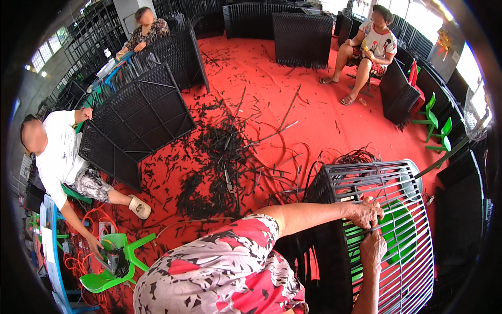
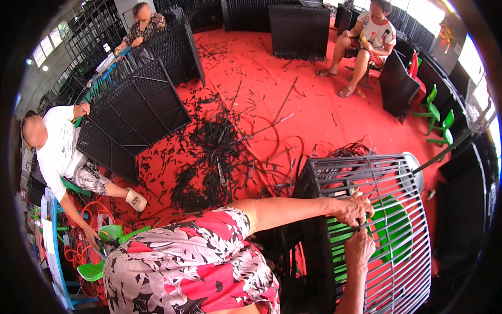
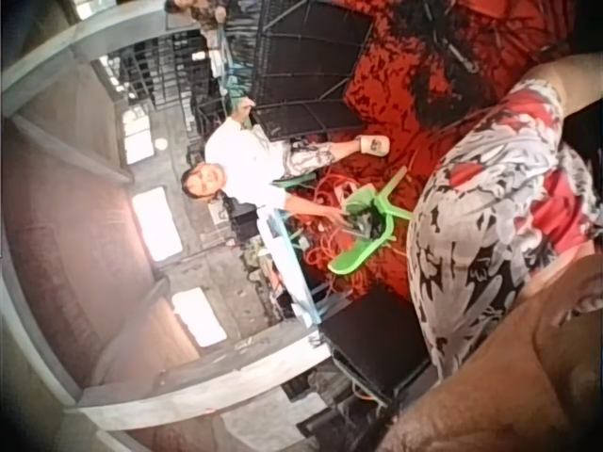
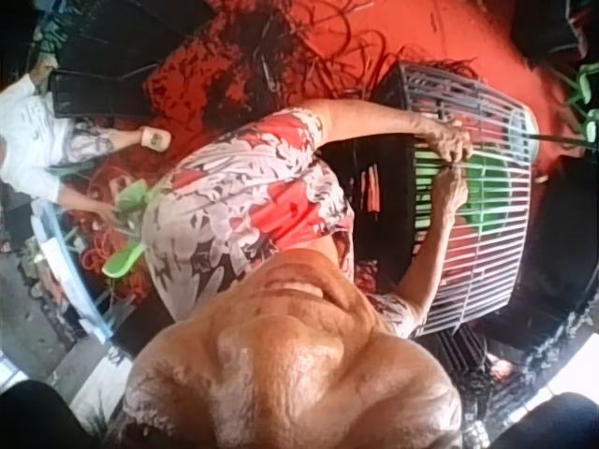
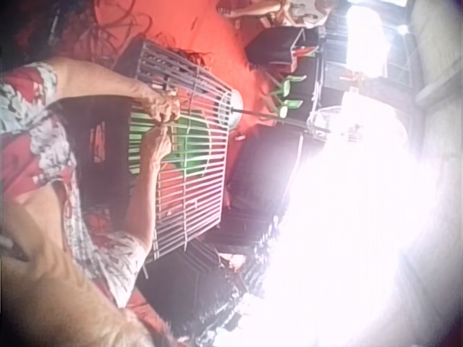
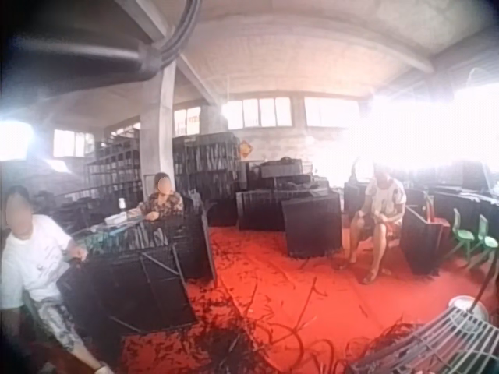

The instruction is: The person weaves a black synthetic wicker strip through the metal bars of a chair frame by hand. They wrap the strip around the frame, pulling it tight and securing it to create the woven pattern of the furniture.

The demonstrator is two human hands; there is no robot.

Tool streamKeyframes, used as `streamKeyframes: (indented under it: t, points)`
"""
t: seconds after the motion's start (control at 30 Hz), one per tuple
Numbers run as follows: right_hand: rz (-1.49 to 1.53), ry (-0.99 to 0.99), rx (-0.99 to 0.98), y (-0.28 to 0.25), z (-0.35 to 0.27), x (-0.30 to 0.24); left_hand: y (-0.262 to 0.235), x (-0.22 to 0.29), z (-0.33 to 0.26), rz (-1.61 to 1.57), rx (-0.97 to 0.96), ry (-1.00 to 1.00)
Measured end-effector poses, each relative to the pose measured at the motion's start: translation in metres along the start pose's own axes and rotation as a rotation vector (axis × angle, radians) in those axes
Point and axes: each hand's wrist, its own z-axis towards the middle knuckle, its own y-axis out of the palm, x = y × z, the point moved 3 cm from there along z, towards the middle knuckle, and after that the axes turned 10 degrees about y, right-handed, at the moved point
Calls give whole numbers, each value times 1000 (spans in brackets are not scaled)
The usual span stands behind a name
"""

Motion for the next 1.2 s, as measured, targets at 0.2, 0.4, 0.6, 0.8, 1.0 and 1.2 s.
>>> streamKeyframes:
  t: [0.2, 0.4, 0.6, 0.8, 1.0, 1.2]
  points:
    - [-18, -7, 0, -2, -1, 0, 3, -7, 2, -107, 24, 78]
    - [-13, -11, -1, -2, 0, -2, 9, -9, 1, 48, 26, 33]
    - [-17, -13, 8, 3, 0, 2, 1, -5, 2, -94, -22, 35]
    - [-14, -5, 2, 2, 0, 1, 3, -7, 1, -79, -75, 4]
    - [-9, -8, -2, 0, -1, -2, 5, -10, 0, -176, -66, 14]
    - [9, 35, -32, -3, 0, 0, 0, -3, 3, -82, -60, 26]
